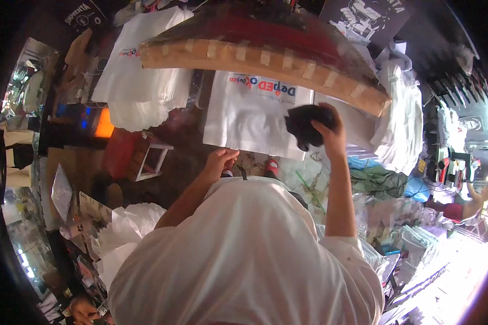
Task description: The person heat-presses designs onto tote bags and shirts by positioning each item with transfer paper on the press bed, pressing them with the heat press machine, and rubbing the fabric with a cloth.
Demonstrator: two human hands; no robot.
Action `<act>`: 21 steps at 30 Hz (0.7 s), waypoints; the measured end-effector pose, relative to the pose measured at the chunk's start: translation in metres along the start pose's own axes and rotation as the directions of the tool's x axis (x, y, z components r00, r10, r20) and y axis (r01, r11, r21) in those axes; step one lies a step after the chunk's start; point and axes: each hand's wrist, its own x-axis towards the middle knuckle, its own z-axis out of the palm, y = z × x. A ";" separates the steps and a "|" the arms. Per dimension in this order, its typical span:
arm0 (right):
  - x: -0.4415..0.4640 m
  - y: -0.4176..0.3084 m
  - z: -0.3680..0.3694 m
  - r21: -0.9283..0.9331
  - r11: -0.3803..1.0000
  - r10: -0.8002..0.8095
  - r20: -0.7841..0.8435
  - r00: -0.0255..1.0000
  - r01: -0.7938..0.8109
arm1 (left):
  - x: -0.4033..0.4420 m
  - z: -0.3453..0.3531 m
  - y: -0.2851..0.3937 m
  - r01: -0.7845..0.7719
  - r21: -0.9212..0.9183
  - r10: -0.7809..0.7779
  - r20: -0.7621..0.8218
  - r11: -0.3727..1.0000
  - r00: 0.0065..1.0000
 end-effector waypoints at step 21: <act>0.112 0.109 0.167 -0.768 0.418 -0.461 0.281 0.842 0.486 | -0.001 -0.167 -0.127 -0.016 0.688 0.164 -0.150 0.726 0.975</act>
